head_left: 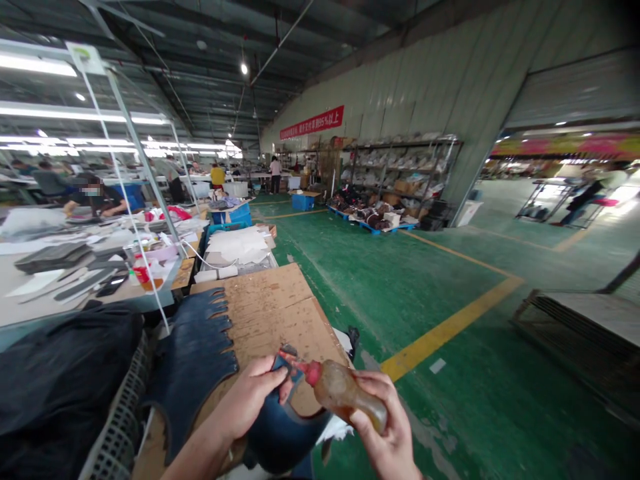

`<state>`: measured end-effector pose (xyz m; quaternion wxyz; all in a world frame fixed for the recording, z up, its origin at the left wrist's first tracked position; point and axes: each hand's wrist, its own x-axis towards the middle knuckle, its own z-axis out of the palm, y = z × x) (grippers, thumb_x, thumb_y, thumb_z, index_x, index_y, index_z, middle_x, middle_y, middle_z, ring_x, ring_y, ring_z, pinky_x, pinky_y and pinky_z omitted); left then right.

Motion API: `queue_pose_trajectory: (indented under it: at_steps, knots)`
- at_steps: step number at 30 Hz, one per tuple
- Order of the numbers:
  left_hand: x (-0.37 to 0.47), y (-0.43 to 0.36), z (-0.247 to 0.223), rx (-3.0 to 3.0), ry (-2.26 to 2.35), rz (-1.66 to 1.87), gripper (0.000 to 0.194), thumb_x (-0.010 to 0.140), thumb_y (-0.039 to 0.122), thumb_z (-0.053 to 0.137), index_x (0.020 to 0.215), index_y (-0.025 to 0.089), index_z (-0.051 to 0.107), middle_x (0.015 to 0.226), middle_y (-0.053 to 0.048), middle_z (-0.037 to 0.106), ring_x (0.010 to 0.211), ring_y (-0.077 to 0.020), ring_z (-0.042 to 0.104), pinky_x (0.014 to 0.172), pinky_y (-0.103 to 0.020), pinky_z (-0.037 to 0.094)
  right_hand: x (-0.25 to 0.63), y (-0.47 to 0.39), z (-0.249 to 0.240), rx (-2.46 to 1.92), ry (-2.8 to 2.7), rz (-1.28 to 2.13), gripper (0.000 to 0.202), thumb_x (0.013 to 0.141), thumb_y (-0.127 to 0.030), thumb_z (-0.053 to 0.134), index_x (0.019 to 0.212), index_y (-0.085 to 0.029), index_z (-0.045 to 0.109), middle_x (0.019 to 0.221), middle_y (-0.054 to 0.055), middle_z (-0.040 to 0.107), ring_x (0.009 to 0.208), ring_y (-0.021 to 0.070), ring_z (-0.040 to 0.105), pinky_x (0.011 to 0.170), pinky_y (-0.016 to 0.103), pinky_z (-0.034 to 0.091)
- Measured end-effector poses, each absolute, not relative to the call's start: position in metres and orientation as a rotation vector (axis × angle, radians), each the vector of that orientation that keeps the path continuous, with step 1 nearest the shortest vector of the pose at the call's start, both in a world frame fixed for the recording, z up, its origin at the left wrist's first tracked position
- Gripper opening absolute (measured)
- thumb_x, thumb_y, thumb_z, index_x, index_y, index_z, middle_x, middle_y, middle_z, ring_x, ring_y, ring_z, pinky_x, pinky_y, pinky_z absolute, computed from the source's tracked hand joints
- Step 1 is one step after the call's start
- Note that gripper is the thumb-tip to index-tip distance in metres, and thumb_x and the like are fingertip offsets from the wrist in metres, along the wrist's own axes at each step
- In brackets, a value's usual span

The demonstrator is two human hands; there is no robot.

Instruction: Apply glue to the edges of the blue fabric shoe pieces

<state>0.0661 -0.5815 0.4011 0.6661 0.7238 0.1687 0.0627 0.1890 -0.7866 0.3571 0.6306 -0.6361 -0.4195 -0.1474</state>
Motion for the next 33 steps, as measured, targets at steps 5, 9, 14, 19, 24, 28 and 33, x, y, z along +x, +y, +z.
queue_pose_trajectory:
  at_steps: [5, 9, 14, 19, 24, 28, 33]
  knots:
    - [0.069, -0.583, 0.407, 1.676, 0.281, 0.106, 0.028, 0.089, 0.041, 0.047, 0.085, 0.016, 0.059, 0.059, 0.002, 0.055, 0.062, -0.015, 0.052, 0.069, -0.026, 0.04, 0.198, -0.774, 0.352, -1.509, -0.891, -0.318, 0.021, 0.08, -0.036, 0.068, 0.098, -0.025, 0.064, 0.096, 0.009, 0.067, 0.089, 0.0256, 0.066, 0.074, 0.038, 0.056]
    - [0.066, -0.581, 0.412, 1.952, 0.292, 0.099, 0.031, 0.092, 0.04, 0.041, 0.079, 0.018, 0.058, 0.062, 0.001, 0.058, 0.066, -0.0165, 0.055, 0.07, -0.026, 0.04, 0.21, -0.776, 0.351, -1.478, -0.665, -0.134, 0.026, 0.077, -0.042, 0.068, 0.094, -0.023, 0.065, 0.096, 0.008, 0.066, 0.088, 0.0254, 0.064, 0.075, 0.038, 0.054]
    - [0.061, -0.57, 0.408, 2.467, 0.171, 0.401, 0.026, 0.09, 0.02, 0.037, 0.082, 0.02, 0.062, 0.078, -0.004, 0.067, 0.075, -0.0181, 0.061, 0.074, -0.029, 0.047, 0.214, -0.786, 0.355, -1.211, -0.481, 0.229, 0.041, 0.07, -0.054, 0.07, 0.095, -0.022, 0.061, 0.085, 0.005, 0.064, 0.07, 0.0218, 0.063, 0.059, 0.031, 0.052]
    - [0.063, -0.558, 0.406, 2.881, -0.19, 0.877, 0.041, 0.078, -0.001, 0.035, 0.104, 0.017, 0.061, 0.085, -0.006, 0.069, 0.08, -0.0185, 0.063, 0.096, -0.043, 0.047, 0.216, -0.789, 0.354, -1.26, -0.539, 0.286, 0.042, 0.067, -0.053, 0.073, 0.092, -0.021, 0.063, 0.086, 0.006, 0.065, 0.071, 0.022, 0.062, 0.061, 0.031, 0.051]
    - [0.061, -0.554, 0.41, 3.011, -0.215, 1.007, 0.036, 0.081, -0.001, 0.034, 0.098, 0.016, 0.061, 0.076, -0.004, 0.065, 0.072, -0.017, 0.059, 0.095, -0.042, 0.047, 0.216, -0.789, 0.355, -1.353, -0.633, 0.346, 0.037, 0.071, -0.052, 0.07, 0.091, -0.021, 0.065, 0.081, 0.004, 0.065, 0.068, 0.02, 0.059, 0.059, 0.029, 0.048]
    - [0.056, -0.552, 0.407, 3.037, -0.297, 0.978, 0.037, 0.081, -0.002, 0.035, 0.099, 0.016, 0.061, 0.074, -0.003, 0.063, 0.072, -0.0167, 0.058, 0.097, -0.043, 0.045, 0.211, -0.792, 0.358, -1.352, -0.684, 0.459, 0.037, 0.07, -0.054, 0.069, 0.087, -0.022, 0.065, 0.077, 0.002, 0.064, 0.065, 0.0192, 0.058, 0.057, 0.028, 0.046]
    - [0.05, -0.549, 0.405, 3.065, -0.321, 0.898, 0.036, 0.082, 0.0, 0.036, 0.103, 0.016, 0.061, 0.075, -0.003, 0.063, 0.072, -0.0169, 0.056, 0.099, -0.043, 0.043, 0.206, -0.793, 0.361, -1.344, -0.71, 0.499, 0.044, 0.067, -0.061, 0.069, 0.083, -0.021, 0.066, 0.078, 0.004, 0.064, 0.068, 0.0211, 0.059, 0.059, 0.029, 0.047]
